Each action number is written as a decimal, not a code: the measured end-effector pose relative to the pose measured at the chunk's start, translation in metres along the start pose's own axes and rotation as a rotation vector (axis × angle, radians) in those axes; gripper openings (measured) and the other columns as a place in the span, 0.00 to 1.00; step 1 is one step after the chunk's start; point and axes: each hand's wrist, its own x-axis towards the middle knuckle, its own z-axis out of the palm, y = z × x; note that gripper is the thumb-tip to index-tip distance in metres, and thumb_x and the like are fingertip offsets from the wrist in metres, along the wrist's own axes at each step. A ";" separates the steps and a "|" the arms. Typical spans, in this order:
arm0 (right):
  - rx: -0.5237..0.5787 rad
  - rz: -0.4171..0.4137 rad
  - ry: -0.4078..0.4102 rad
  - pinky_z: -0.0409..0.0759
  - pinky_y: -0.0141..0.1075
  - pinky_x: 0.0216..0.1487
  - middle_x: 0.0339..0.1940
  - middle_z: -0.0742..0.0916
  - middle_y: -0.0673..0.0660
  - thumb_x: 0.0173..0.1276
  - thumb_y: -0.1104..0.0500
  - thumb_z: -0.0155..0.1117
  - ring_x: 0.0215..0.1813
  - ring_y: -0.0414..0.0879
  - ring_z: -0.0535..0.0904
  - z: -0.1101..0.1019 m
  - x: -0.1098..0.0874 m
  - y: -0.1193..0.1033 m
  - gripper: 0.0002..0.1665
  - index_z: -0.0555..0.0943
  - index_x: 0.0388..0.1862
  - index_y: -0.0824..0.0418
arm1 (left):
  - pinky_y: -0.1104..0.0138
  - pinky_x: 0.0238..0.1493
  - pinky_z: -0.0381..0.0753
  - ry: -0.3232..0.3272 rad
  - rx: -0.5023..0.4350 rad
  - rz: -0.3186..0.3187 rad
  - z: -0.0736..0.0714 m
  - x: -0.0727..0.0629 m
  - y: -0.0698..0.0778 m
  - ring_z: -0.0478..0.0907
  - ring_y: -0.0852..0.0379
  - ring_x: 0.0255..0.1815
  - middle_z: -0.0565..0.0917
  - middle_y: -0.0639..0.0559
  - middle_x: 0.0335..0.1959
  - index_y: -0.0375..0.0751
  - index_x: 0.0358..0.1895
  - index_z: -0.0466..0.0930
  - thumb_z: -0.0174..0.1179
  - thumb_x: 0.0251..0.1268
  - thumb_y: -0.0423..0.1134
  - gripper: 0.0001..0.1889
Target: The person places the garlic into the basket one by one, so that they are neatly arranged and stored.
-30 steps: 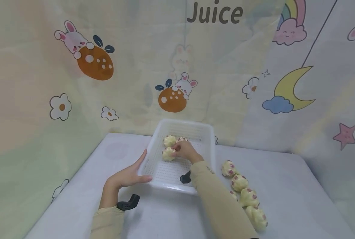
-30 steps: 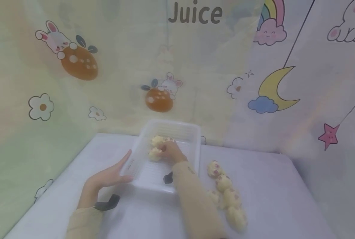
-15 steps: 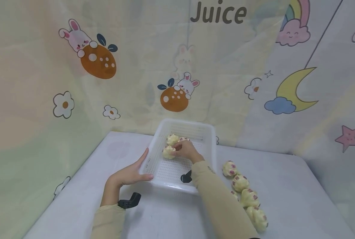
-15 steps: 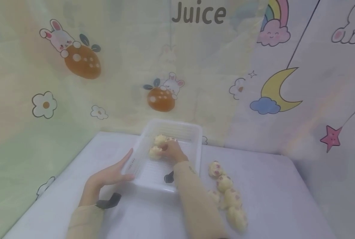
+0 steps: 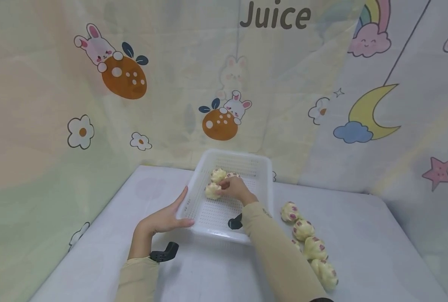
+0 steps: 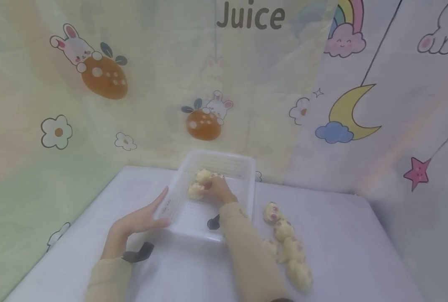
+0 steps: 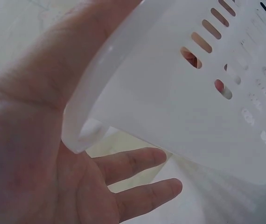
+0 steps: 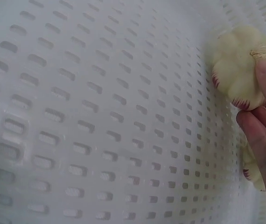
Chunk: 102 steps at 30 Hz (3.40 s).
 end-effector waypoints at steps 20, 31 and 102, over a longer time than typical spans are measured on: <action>-0.032 -0.057 0.054 0.80 0.43 0.50 0.49 0.86 0.56 0.64 0.47 0.65 0.52 0.51 0.81 -0.086 -0.041 -0.015 0.24 0.81 0.55 0.59 | 0.43 0.70 0.51 -0.012 0.058 0.012 -0.002 0.008 -0.005 0.47 0.42 0.76 0.43 0.43 0.78 0.60 0.75 0.21 0.66 0.56 0.53 0.60; 0.054 -0.074 0.144 0.78 0.44 0.55 0.52 0.85 0.56 0.64 0.51 0.66 0.54 0.52 0.82 -0.133 -0.103 0.005 0.21 0.81 0.55 0.57 | 0.40 0.69 0.51 -0.014 0.061 0.000 -0.002 0.001 -0.002 0.47 0.39 0.76 0.43 0.42 0.78 0.57 0.75 0.21 0.66 0.55 0.54 0.61; -0.162 0.203 0.306 0.77 0.51 0.52 0.56 0.83 0.63 0.67 0.44 0.60 0.55 0.58 0.80 -0.143 -0.189 0.089 0.30 0.77 0.59 0.62 | 0.38 0.67 0.52 0.000 0.062 0.018 0.001 -0.001 0.001 0.51 0.38 0.75 0.44 0.40 0.78 0.59 0.75 0.21 0.66 0.55 0.53 0.60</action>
